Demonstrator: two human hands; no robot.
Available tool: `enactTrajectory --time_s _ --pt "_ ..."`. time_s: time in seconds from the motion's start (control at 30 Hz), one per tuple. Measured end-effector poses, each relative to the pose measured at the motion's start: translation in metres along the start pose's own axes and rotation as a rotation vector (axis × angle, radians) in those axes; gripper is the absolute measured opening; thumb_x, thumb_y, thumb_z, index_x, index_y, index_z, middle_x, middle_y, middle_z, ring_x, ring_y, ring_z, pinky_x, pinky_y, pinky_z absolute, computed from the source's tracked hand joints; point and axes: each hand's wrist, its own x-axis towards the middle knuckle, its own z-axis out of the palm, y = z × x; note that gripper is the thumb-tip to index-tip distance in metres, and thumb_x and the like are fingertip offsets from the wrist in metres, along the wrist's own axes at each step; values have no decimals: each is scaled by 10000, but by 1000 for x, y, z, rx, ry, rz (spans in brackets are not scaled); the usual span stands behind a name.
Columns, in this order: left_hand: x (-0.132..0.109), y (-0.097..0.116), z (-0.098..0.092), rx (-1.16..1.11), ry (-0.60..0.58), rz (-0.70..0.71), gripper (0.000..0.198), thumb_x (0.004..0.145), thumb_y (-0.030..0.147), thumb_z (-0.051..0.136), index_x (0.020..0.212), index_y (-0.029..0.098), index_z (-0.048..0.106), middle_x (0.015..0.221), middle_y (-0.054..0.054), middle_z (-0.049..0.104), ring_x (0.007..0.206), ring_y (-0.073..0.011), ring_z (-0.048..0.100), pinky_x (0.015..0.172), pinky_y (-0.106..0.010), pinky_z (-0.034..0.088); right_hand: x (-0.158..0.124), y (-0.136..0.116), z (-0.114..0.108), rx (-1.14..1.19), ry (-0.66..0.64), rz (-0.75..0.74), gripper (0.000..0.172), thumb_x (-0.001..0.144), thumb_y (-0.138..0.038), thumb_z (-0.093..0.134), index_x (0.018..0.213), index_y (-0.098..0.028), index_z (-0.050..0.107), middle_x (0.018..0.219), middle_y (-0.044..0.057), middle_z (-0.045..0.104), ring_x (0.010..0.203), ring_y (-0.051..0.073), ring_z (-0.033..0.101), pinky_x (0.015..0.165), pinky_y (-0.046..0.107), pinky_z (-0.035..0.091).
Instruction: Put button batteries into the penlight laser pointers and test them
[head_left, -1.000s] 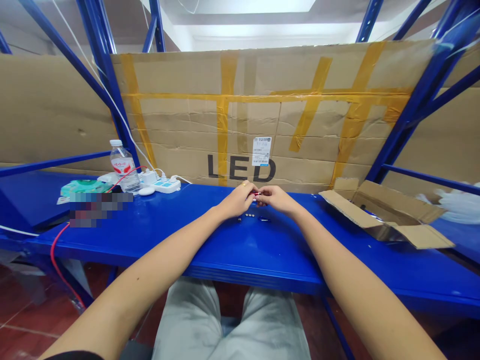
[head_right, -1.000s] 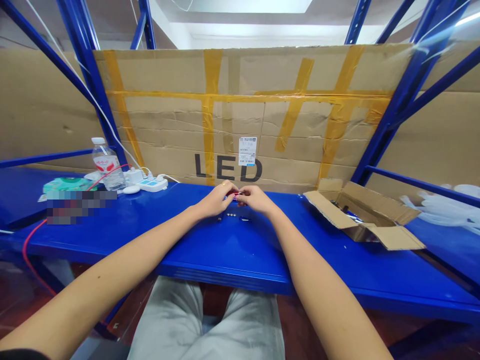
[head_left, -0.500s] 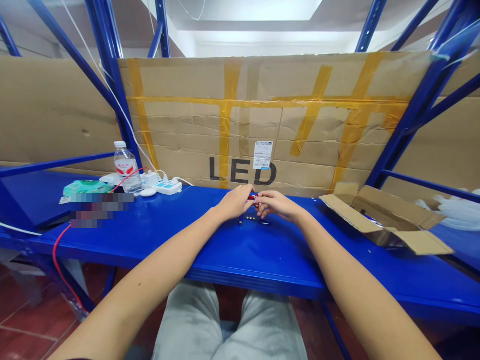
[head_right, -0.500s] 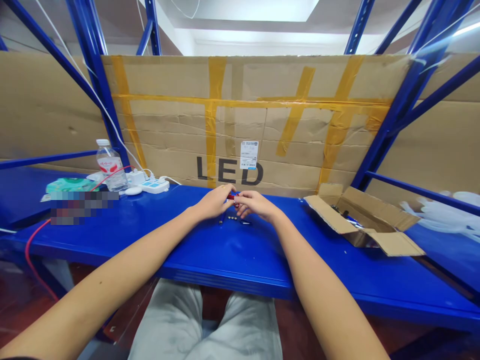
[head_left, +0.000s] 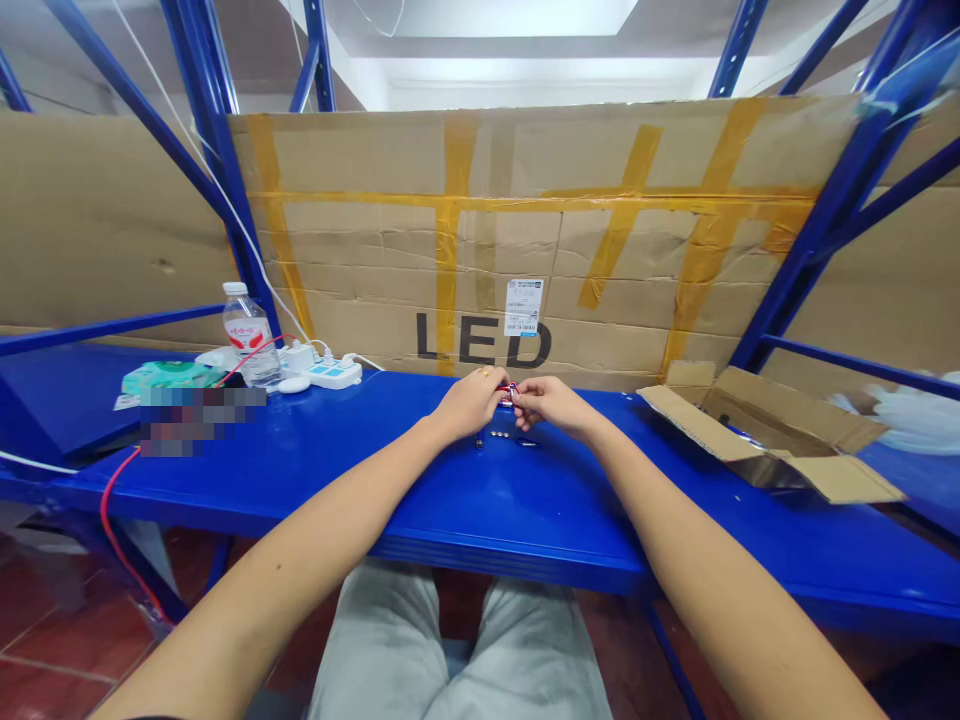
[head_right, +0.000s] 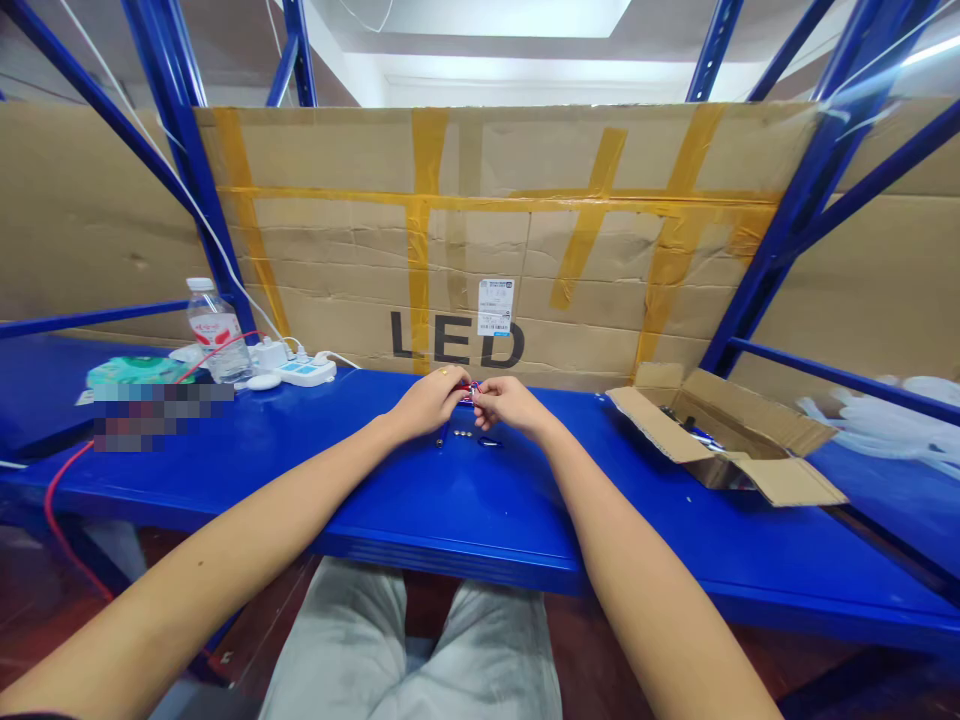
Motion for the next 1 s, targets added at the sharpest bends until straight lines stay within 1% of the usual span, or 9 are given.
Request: enactTrajectory --time_s 0.1,0.2,0.33,0.47,0.53,0.6,0.73,0.87,1.0 --pt "0 2 -1 42 -3 -7 122 944 209 438 1005 201 543 1023 -66 641 962 -208 600 828 -333 477 -1 -1 1 67 -12 41 233 801 -271 720 708 -152 542 644 45 646 573 158 662 501 248 534" --pt "1 3 -2 92 18 4 127 939 191 440 1007 193 547 1016 -69 644 955 -209 597 832 -336 477 -3 -4 0 212 -91 130 185 841 -191 660 731 -158 515 688 70 671 622 176 690 512 247 547" --pt "2 0 -4 157 38 69 119 929 167 446 987 173 550 999 -81 634 963 -217 572 874 -348 461 -6 -8 -4 360 -218 203 148 874 -87 546 748 -157 514 579 8 580 543 136 638 517 237 551" --pt "3 -2 -5 203 24 107 148 938 165 428 1000 170 561 983 -83 634 953 -221 555 880 -355 452 -4 -8 -4 416 -131 260 148 910 -86 463 799 -134 548 688 55 630 608 139 651 591 266 572" --pt "3 -1 -5 216 24 105 159 943 175 424 1011 171 567 982 -84 637 957 -224 553 880 -358 447 -3 -8 -3 463 -102 261 130 916 -119 493 802 -131 553 658 26 592 580 110 610 571 231 543" --pt "3 -1 -5 203 17 96 157 946 190 430 1013 175 572 989 -80 639 970 -221 558 886 -351 444 -4 -8 -1 474 -95 239 93 891 -151 569 800 -133 560 575 -31 495 508 77 515 508 192 479" --pt "2 -2 -5 138 -41 68 139 951 247 459 983 193 583 983 -62 650 968 -209 578 842 -320 449 -3 -2 4 266 -39 144 160 814 -235 682 751 -145 566 504 -73 398 437 60 363 445 206 374" --pt "0 -1 -7 105 -63 19 138 944 247 456 934 198 584 939 -60 659 900 -210 598 747 -304 434 2 5 5 -107 37 -53 239 818 -325 650 677 -180 524 459 -64 419 397 88 390 428 234 324" --pt "-1 3 -7 40 -55 -65 117 917 231 470 867 198 570 849 -50 653 781 -200 590 658 -291 390 4 7 5 -330 75 -130 202 851 -322 549 699 -190 532 452 -55 446 396 117 422 449 252 322"
